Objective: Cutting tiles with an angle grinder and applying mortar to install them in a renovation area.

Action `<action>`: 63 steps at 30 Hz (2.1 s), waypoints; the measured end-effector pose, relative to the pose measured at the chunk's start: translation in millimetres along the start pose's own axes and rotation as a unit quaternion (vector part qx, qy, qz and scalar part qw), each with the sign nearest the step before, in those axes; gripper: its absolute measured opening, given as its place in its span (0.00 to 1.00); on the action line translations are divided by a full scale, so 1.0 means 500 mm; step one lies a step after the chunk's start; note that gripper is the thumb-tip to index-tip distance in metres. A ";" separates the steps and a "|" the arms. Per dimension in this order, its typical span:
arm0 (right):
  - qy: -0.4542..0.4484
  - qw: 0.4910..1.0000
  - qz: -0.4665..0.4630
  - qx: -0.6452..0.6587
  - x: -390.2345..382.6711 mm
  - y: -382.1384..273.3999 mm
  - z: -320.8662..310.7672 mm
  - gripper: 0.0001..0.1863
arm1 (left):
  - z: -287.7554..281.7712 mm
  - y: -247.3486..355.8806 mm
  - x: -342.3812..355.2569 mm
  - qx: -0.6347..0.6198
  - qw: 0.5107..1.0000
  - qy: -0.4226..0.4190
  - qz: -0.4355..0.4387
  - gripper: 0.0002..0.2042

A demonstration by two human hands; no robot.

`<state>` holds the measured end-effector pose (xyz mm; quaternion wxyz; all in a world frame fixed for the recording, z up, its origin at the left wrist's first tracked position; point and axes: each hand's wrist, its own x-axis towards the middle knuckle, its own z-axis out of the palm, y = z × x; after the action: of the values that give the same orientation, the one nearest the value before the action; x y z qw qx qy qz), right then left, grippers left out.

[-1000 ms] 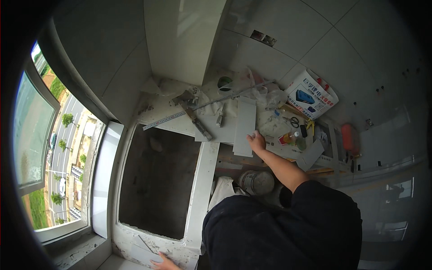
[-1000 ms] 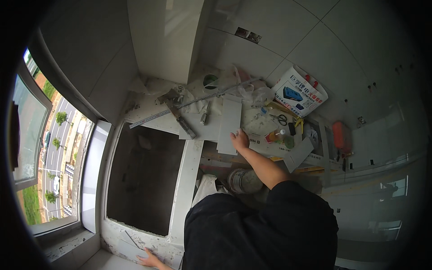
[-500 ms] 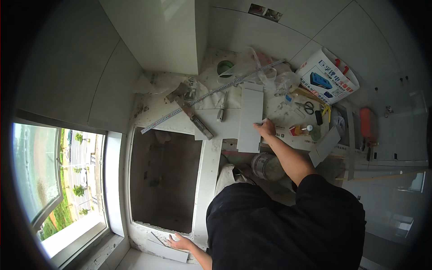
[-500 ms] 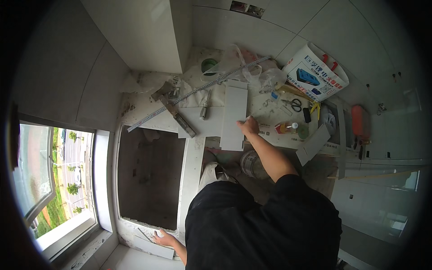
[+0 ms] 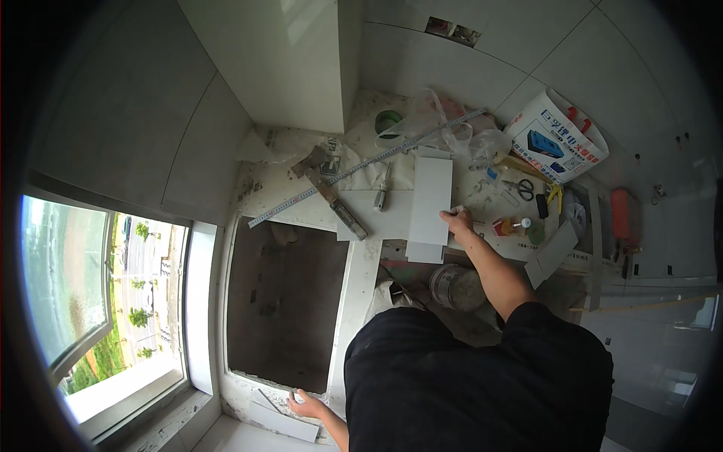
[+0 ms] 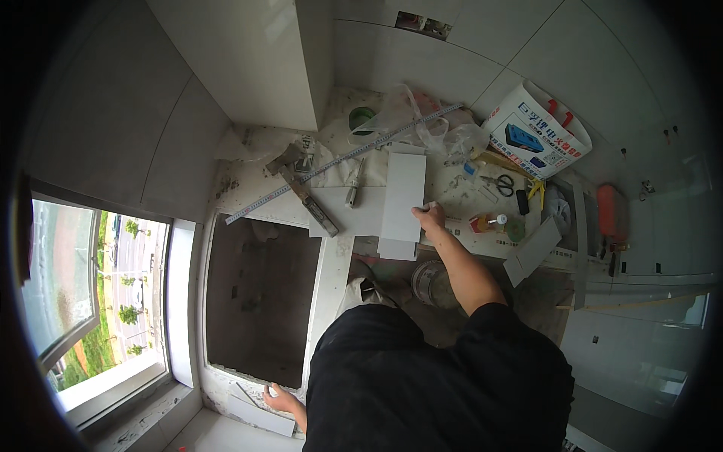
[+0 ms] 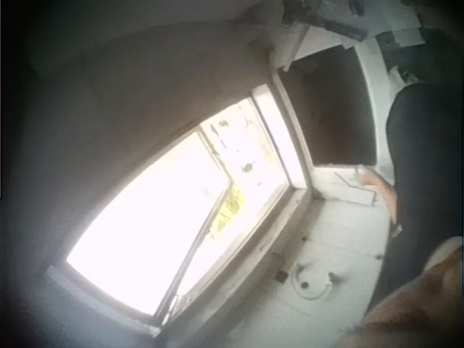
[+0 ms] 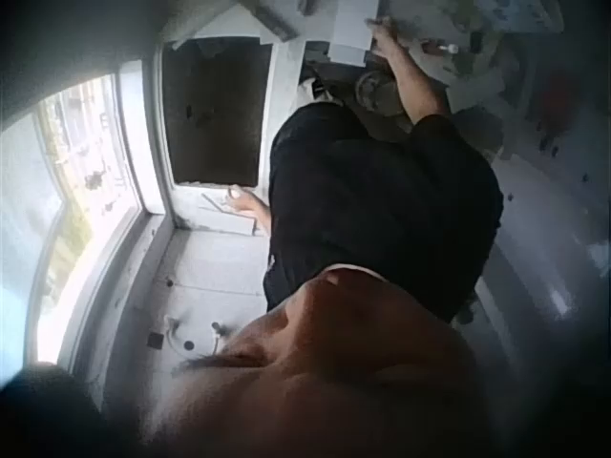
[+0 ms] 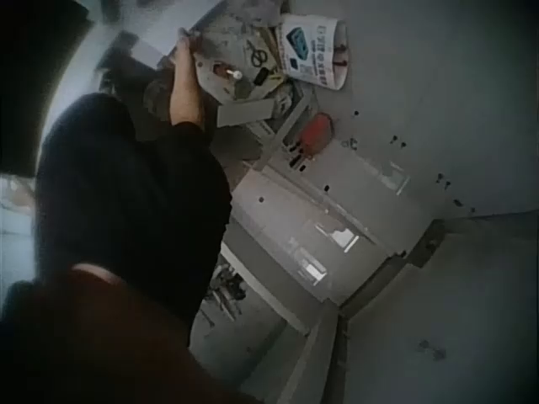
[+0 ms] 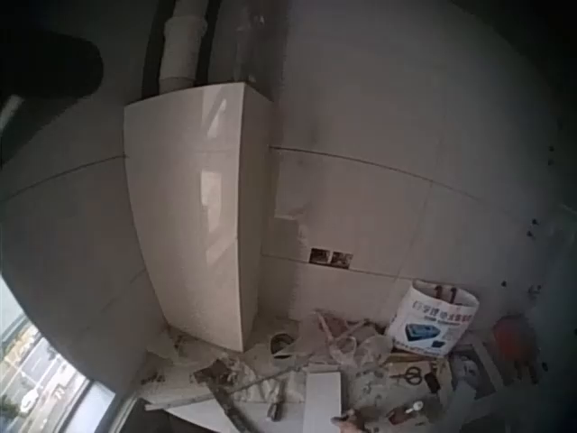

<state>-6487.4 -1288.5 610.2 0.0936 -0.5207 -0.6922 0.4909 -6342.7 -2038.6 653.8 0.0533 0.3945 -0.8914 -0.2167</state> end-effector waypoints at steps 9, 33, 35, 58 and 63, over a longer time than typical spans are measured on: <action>-0.157 0.973 -0.026 0.164 -0.087 -0.128 -0.026 0.15 | 0.016 0.032 0.004 -0.077 0.997 0.000 0.017 0.23; -0.327 0.722 -0.610 -0.001 -0.721 -0.434 0.257 0.11 | -0.207 0.722 0.008 -0.468 0.835 -0.175 0.231 0.68; -0.335 0.705 -0.625 -0.003 -0.721 -0.443 0.270 0.11 | -0.214 0.712 0.016 -0.488 0.835 -0.153 0.202 0.64; -0.634 0.673 -0.363 -0.114 -0.763 -0.923 0.451 0.25 | -0.196 0.744 0.307 -0.334 0.793 -0.018 0.510 0.64; -0.562 0.555 -0.461 -0.405 -0.884 -0.980 0.557 0.15 | -0.138 0.722 0.318 -0.401 0.789 0.002 0.466 0.61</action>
<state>-6779.6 -1798.1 1020.3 -0.3217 0.2683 -0.8752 0.2417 -6678.5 -1963.4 858.5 0.3025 -0.1253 -0.8001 -0.5026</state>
